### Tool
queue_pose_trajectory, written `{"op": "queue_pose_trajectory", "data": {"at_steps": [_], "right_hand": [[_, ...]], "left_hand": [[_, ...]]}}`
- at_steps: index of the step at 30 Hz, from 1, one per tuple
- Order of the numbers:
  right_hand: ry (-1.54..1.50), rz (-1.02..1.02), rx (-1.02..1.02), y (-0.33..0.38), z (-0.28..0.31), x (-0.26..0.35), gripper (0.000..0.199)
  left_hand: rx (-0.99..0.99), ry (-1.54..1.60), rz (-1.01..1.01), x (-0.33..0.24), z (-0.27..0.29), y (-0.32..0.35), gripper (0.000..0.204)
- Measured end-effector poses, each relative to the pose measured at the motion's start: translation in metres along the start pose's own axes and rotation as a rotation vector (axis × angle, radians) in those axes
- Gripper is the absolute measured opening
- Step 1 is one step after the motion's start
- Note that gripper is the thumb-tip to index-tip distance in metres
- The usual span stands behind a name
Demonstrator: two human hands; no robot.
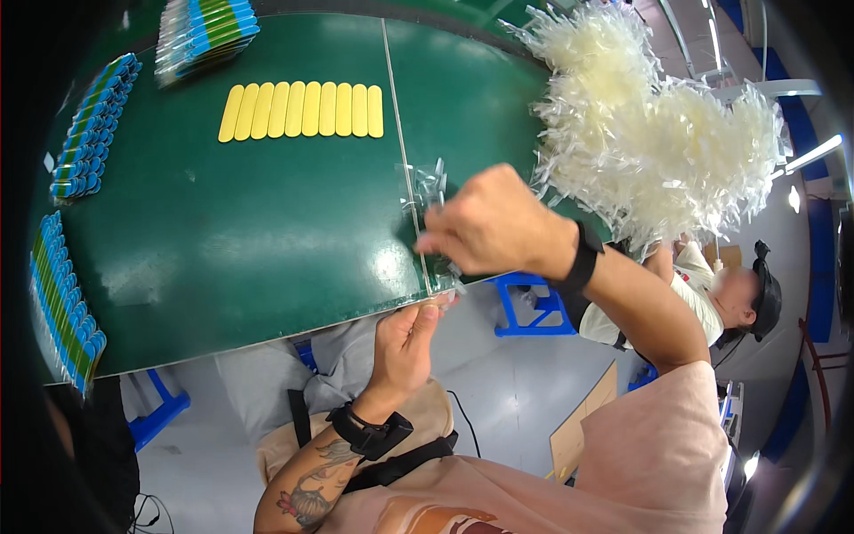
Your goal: The person picks up strips of blue and green components, places them onto plastic film, and presses them down with a blue tool before repeating the process with yellow components.
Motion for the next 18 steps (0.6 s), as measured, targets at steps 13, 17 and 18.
{"op": "queue_pose_trajectory", "data": {"at_steps": [13, 17, 18], "right_hand": [[-0.039, -0.022, 0.097, 0.004, -0.003, 0.017, 0.025], [-0.033, -0.079, 0.024, 0.017, 0.001, 0.008, 0.026], [-0.049, -0.087, -0.064, 0.01, 0.002, 0.003, 0.028]], "left_hand": [[-0.006, 0.0, 0.007, 0.011, 0.009, 0.004, 0.044], [0.039, 0.012, 0.008, 0.003, -0.005, -0.002, 0.043], [0.034, 0.002, 0.0, 0.0, -0.005, -0.005, 0.042]]}}
Point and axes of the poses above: each hand's wrist, its own y-axis away from the middle knuckle, its own z-axis out of the back of the hand, x = y × z, the point moved 1 cm from there along -y, towards the middle knuckle, and after that the axes turned 11 degrees about -z, right-handed, at the moved point
